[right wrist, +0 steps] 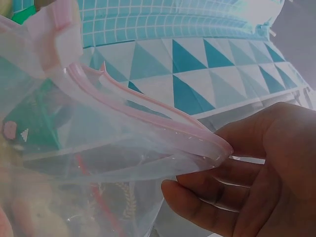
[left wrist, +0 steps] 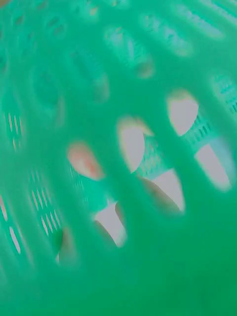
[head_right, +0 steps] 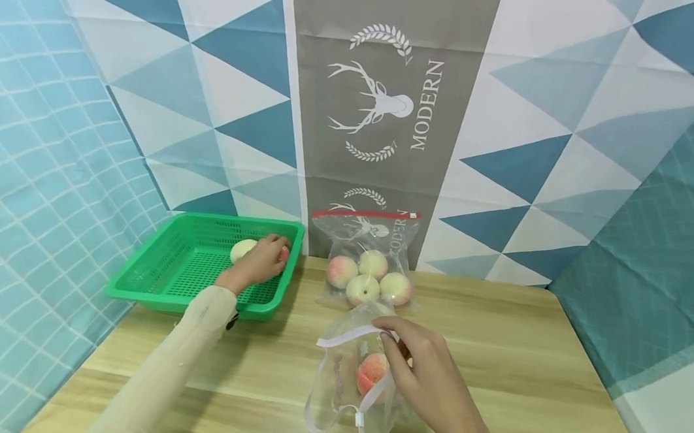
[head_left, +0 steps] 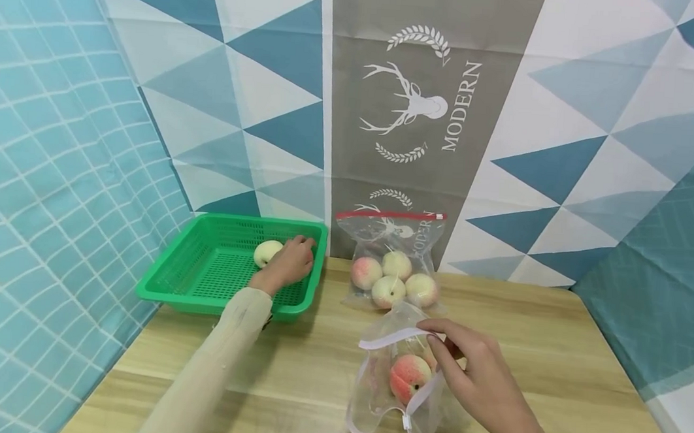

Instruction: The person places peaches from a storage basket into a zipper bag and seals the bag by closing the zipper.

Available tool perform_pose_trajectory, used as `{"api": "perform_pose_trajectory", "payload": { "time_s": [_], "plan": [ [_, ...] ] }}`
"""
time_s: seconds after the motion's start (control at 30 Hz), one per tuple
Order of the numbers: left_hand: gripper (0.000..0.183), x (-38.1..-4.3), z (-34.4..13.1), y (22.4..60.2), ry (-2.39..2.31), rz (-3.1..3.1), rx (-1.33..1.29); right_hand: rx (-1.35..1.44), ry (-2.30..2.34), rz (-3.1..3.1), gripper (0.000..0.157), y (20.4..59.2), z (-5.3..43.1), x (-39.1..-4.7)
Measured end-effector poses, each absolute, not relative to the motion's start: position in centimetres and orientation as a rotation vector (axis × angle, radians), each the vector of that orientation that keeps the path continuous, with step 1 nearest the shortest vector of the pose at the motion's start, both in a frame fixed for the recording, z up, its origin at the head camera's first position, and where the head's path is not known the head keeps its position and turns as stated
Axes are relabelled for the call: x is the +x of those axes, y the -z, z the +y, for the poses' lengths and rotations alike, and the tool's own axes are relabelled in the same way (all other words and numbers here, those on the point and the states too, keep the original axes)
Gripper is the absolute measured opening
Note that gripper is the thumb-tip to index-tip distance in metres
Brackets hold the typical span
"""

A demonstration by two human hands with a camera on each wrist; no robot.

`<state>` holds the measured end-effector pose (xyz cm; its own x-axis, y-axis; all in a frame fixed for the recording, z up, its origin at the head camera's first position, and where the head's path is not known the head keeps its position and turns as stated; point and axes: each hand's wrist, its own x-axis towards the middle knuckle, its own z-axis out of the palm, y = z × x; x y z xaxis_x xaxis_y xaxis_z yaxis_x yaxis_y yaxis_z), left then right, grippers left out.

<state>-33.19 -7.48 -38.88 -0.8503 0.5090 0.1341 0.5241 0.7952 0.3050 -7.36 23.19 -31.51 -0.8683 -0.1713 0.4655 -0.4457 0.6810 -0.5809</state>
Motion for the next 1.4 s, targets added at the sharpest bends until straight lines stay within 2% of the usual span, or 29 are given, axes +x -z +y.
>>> {"api": "perform_pose_trajectory", "payload": {
  "time_s": [0.17, 0.3, 0.53, 0.83, 1.4],
  "plan": [
    [0.039, -33.8, -8.0, 41.8, 0.405, -2.929, -0.767, 0.472, -1.021, -2.548, 0.033, 31.6, 23.2, -7.2],
    [0.039, -33.8, -8.2, 42.8, 0.306, -2.871, -0.717, 0.448, -1.032, -2.579, 0.031, 31.5, 23.1, -7.2],
    [0.040, -33.8, -8.1, 42.5, 0.236, -2.852, -0.633, 0.417, -1.013, -2.596, 0.028, 31.4, 23.1, -7.2],
    [0.060, -34.0, -8.4, 43.0, 0.351, -2.981, -0.649, 0.444, -0.999, -2.594, 0.026, 31.3, 23.4, -7.2],
    [0.052, -33.6, -8.9, 42.2, 0.425, -2.991, -0.695, 0.466, -0.990, -2.517, 0.027, 31.5, 23.0, -7.3]
  ]
}}
